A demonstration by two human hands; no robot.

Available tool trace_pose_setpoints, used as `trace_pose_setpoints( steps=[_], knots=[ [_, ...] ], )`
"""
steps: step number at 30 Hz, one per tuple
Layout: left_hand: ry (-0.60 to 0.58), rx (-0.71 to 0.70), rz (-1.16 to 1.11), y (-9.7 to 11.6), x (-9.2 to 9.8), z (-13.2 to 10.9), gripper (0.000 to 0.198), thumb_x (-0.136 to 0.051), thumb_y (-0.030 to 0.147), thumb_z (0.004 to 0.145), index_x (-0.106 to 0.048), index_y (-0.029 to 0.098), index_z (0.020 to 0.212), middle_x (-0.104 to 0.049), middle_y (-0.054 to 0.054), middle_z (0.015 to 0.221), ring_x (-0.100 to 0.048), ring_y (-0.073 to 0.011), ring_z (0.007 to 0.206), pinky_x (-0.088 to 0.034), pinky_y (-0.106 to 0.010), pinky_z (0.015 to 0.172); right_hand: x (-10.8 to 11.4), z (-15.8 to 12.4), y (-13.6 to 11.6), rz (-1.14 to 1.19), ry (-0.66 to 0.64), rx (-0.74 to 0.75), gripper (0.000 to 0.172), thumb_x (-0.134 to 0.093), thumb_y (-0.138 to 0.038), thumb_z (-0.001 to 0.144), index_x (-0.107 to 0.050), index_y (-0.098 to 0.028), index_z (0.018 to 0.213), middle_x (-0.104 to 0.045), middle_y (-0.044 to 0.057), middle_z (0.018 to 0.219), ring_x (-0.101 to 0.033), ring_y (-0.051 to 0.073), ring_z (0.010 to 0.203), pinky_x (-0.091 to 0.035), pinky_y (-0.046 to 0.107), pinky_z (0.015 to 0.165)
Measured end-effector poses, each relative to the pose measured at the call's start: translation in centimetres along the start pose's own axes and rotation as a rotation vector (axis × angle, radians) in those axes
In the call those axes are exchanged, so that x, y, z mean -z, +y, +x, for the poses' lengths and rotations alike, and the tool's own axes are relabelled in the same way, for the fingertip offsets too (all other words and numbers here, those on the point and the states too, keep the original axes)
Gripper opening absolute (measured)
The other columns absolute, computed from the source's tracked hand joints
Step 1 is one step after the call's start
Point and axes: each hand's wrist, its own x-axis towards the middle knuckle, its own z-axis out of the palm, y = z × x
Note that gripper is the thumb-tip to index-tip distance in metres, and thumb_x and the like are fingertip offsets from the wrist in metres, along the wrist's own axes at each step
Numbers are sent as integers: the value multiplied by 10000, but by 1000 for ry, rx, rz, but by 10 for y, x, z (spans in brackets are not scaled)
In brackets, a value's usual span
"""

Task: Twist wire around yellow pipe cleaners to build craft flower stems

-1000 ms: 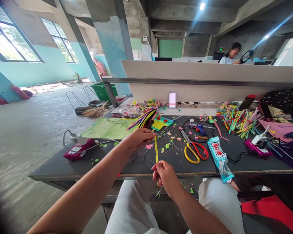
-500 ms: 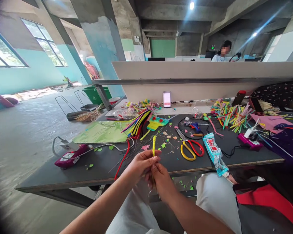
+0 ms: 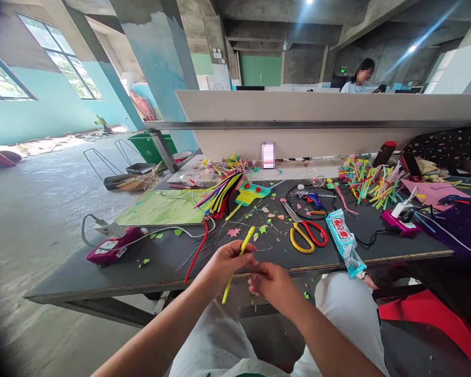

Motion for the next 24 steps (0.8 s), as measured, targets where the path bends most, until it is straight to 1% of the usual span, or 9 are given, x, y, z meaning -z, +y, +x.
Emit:
trace_pose_setpoints(
  steps=[1,2,3,5,8,11,14,19,24],
  knots=[
    [4,-9,-6,1,1,-2,249,-714,294,652,-629,157,842,-621,5,698,-617,-119,630,-460,-220,607,10,-2,-1,-139,28,-3,352,-587,-518,781,-591,-182,676,-596,14,593,-532,143,524,-402,285,526],
    [1,-6,-8,2,1,-4,243,-714,298,655,-631,157,834,-605,15,666,-602,-111,602,-452,-219,602,19,-3,-3,-249,134,25,355,-572,-501,795,-566,-189,626,-559,1,526,-498,136,482,-384,281,501],
    [-10,4,-11,3,2,-6,244,-714,305,659,-632,157,835,-587,23,638,-581,-101,565,-443,-219,584,27,-4,-6,-298,254,78,318,-575,-481,799,-567,-198,654,-559,-1,539,-494,138,492,-387,280,506],
    [-48,29,-30,1,1,-8,253,-711,317,667,-629,157,845,-556,33,611,-545,-91,519,-432,-222,550,37,-4,-10,-261,406,215,243,-612,-441,786,-584,-217,875,-622,25,739,-566,165,634,-439,291,583],
    [-81,70,-56,-5,-2,-8,262,-713,311,665,-626,154,856,-551,30,641,-528,-87,502,-431,-229,525,37,-2,-15,-225,335,264,295,-627,-431,782,-582,-220,983,-636,45,857,-599,190,767,-475,310,684],
    [-72,80,-50,-10,-4,-7,251,-711,300,664,-620,142,836,-552,29,641,-500,-75,486,-423,-224,514,31,-1,-19,-236,214,218,301,-516,-484,848,-618,-200,837,-622,25,696,-586,173,659,-477,302,639],
    [-78,64,-50,-12,-6,-8,240,-708,313,673,-607,128,789,-551,24,637,-481,-67,484,-424,-224,518,28,-3,-24,-188,175,214,363,-449,-511,878,-618,-190,880,-609,12,647,-563,149,591,-470,278,590],
    [-88,96,-67,-18,-9,-11,263,-723,338,657,-587,125,727,-520,33,555,-455,-72,454,-418,-230,492,29,-7,-28,-88,184,240,405,-399,-498,910,-530,-196,1148,-594,-22,566,-539,127,516,-457,244,531],
    [-117,82,-111,-24,-14,-17,245,-730,316,648,-598,121,717,-540,24,555,-459,-73,460,-376,-215,483,27,-5,-21,54,221,222,386,-399,-481,917,-549,-195,1127,-568,-35,504,-496,112,438,-410,213,440]
  ],
)
